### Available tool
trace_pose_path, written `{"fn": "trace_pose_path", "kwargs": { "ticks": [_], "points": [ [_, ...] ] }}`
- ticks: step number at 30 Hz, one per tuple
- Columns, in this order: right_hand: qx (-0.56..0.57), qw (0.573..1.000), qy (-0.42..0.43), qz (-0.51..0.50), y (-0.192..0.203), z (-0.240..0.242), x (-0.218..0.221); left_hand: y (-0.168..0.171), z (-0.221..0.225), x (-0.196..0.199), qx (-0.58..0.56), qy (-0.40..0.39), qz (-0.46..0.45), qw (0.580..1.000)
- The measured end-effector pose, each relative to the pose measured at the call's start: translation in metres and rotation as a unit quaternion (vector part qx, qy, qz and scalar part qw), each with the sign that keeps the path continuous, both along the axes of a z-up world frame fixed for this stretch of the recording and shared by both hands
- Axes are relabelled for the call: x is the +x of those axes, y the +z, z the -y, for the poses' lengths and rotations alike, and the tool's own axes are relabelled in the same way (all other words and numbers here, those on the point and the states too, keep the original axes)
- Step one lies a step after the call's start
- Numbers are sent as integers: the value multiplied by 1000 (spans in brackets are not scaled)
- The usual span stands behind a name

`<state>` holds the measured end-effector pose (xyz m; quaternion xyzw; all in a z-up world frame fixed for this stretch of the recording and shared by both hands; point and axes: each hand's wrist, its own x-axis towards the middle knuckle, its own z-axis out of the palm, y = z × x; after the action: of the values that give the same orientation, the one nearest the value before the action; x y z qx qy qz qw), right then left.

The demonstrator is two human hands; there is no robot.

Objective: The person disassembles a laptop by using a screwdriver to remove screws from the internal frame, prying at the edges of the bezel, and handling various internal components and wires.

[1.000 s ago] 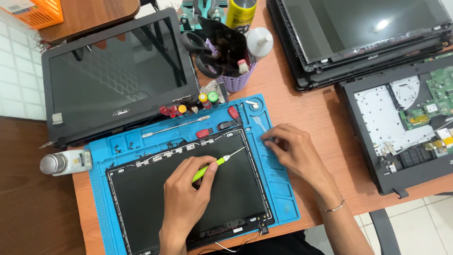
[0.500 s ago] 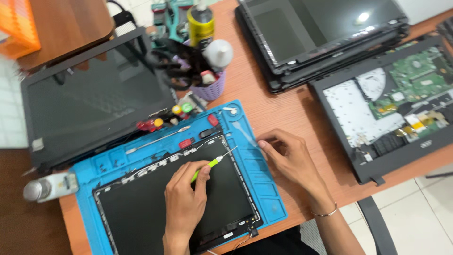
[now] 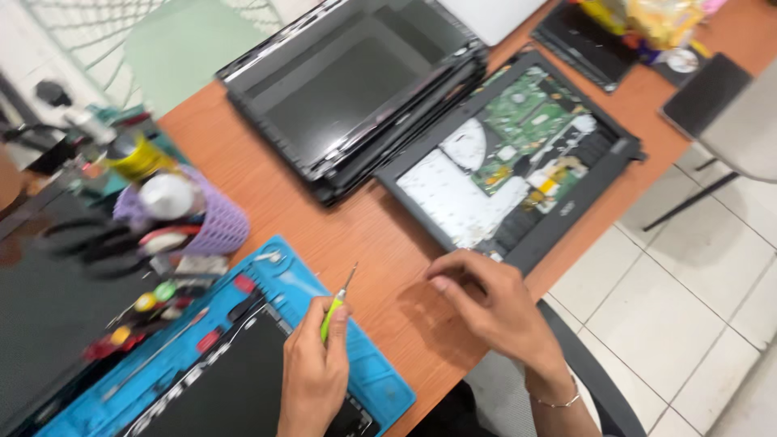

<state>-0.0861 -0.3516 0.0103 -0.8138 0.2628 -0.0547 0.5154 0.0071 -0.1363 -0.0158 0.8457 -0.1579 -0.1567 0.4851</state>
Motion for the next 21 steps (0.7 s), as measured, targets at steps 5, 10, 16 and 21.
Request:
{"fn": "trace_pose_path", "kwargs": {
  "ticks": [5,10,16,21],
  "points": [
    [-152,984,-75,50,0,71,-1,14,62,-5,28,-61,-46,997],
    [-205,977,-54,6,-14,104,-5,18,114,-6,24,-126,-17,992],
    [-211,976,-48,20,-26,106,-12,21,141,-15,125,-146,34,981],
    [-239,969,-44,40,-31,107,-13,23,147,-19,177,-107,-69,976]
  ]
}}
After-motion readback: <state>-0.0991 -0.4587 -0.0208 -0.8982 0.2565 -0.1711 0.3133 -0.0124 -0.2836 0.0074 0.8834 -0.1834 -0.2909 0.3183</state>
